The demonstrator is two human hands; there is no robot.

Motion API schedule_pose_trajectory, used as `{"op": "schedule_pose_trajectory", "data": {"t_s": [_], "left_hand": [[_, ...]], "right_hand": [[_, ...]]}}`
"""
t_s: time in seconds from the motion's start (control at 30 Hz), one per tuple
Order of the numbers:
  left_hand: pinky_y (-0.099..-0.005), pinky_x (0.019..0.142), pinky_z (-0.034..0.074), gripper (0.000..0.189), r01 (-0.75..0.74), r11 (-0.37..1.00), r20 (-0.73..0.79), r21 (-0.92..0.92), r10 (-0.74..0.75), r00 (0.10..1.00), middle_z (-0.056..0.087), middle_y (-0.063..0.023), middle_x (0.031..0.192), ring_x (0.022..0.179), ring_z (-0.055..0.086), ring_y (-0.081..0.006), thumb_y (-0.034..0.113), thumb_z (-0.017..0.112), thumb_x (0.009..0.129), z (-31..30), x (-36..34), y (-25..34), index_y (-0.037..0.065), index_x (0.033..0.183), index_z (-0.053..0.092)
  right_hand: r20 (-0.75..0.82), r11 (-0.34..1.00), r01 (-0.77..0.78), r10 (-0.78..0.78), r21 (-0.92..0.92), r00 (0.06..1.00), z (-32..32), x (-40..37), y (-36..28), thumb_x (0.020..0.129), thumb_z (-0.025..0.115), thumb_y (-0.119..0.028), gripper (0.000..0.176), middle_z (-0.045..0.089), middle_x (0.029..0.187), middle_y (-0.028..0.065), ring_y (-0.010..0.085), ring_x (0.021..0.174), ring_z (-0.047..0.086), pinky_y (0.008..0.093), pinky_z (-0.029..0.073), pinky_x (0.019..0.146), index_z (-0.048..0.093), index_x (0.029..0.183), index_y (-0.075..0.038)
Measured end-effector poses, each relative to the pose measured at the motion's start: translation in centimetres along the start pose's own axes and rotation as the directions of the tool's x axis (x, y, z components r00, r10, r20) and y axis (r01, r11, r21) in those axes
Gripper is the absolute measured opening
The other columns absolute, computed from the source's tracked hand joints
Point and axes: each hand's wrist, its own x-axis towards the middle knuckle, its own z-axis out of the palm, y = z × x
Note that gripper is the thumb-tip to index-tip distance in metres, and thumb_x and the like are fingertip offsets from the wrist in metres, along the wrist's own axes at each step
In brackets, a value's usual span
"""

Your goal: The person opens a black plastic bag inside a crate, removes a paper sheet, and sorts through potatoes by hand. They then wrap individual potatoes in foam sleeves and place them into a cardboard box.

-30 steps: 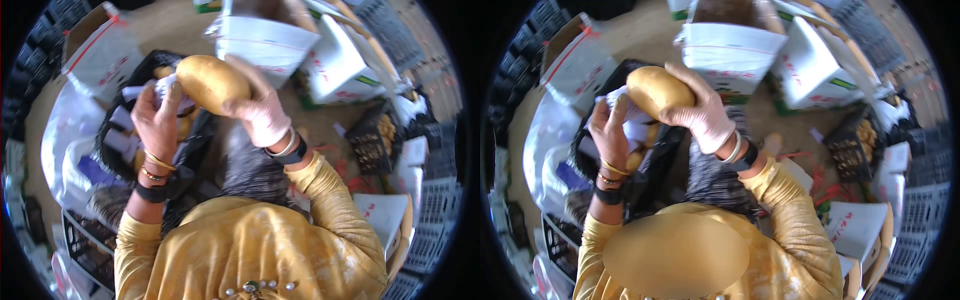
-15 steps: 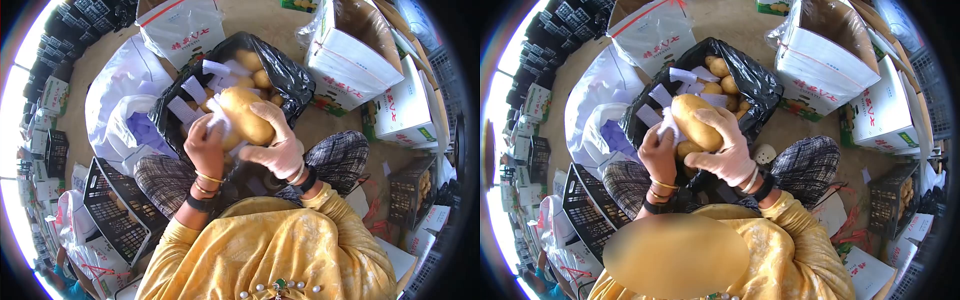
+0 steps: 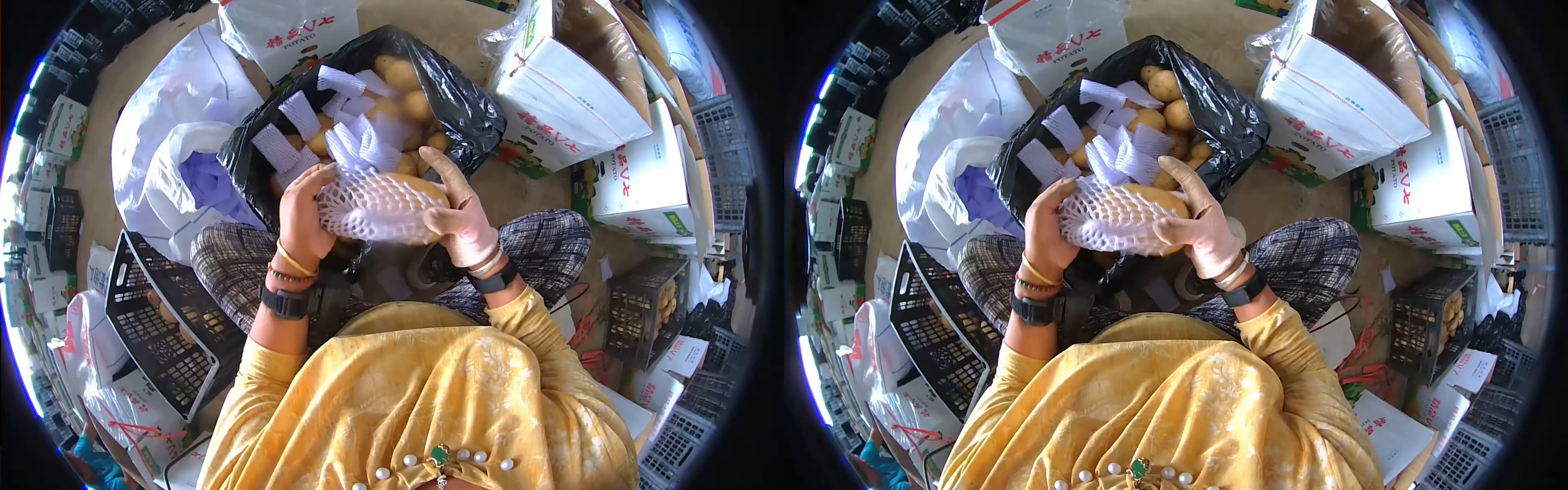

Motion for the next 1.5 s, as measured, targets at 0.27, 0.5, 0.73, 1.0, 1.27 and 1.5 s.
{"op": "schedule_pose_trajectory", "data": {"t_s": [0.27,0.5,0.73,1.0,1.27,1.5], "left_hand": [[-0.0433,0.094,0.044,0.039,0.385,0.438,0.297,-0.812,-0.258,0.919,0.061,-0.0152,0.112,0.099,0.059,-0.0332,0.028,0.037,0.093,3.8,0.9,-5.5,0.0,0.116,0.053],[-0.0313,0.076,0.051,0.022,0.219,0.973,-0.003,0.075,-0.219,0.976,0.065,-0.0096,0.098,0.084,0.063,-0.019,0.009,0.063,0.08,7.7,4.6,-6.6,0.0,0.1,0.06],[-0.0404,0.089,0.044,0.04,-0.052,0.154,0.003,0.987,0.302,0.953,0.058,-0.0136,0.104,0.102,0.052,-0.0337,0.013,0.068,0.069,1.6,9.2,-6.4,0.006,0.107,0.059],[-0.0399,0.081,0.048,0.047,0.16,0.345,-0.243,0.925,0.214,0.946,0.064,-0.0138,0.09,0.094,0.057,-0.0339,0.015,0.071,0.066,-3.1,13.4,-9.1,0.01,0.11,0.056],[-0.0348,0.065,0.05,0.021,0.174,0.509,-0.362,0.843,0.298,0.883,0.065,-0.0153,0.076,0.071,0.064,-0.0306,0.015,0.067,0.068,-5.0,9.0,-1.1,0.0,0.082,0.063],[-0.0258,0.062,0.048,0.018,0.121,0.795,-0.55,0.595,0.293,0.782,0.064,-0.0077,0.074,0.068,0.059,-0.0103,0.006,0.066,0.075,-5.4,6.9,0.2,0.001,0.092,0.062]], "right_hand": [[0.172,0.912,-0.137,0.074,0.387,0.982,0.1,-0.9,-0.4,0.075,0.069,-0.018,0.08,0.057,0.118,0.0142,0.0246,0.105,0.058,0.0359,0.044,0.09,0.027,0.142,-0.007],[-0.065,0.935,-0.083,0.112,0.346,0.992,-4.0,0.7,-7.1,0.078,0.066,-0.032,0.062,0.055,0.122,0.0129,0.0303,0.105,0.058,0.0504,0.053,0.078,0.044,0.13,-0.006],[-0.246,0.742,0.47,-0.401,0.478,0.882,-9.4,9.8,-24.7,0.086,0.055,-0.05,0.079,0.038,0.135,0.0235,0.0383,0.121,0.043,0.0522,0.044,0.096,0.026,0.134,0.005],[0.029,-0.08,0.027,-0.023,-0.996,0.999,-5.7,19.8,-0.9,0.076,0.06,-0.011,0.033,0.064,0.106,0.005,0.0244,0.104,0.058,0.0377,0.048,0.083,0.063,0.108,-0.013],[0.167,-0.694,0.11,-0.015,-0.711,0.986,-11.9,24.9,3.5,0.078,0.057,-0.014,0.038,0.052,0.112,0.0042,0.0305,0.094,0.056,0.0395,0.05,0.076,0.054,0.115,-0.024],[-0.232,0.93,-0.325,0.282,-0.17,0.931,-6.1,18.1,-2.3,0.08,0.063,-0.03,0.035,0.062,0.108,0.0055,0.0218,0.096,0.061,0.0379,0.051,0.078,0.056,0.109,-0.011]]}}
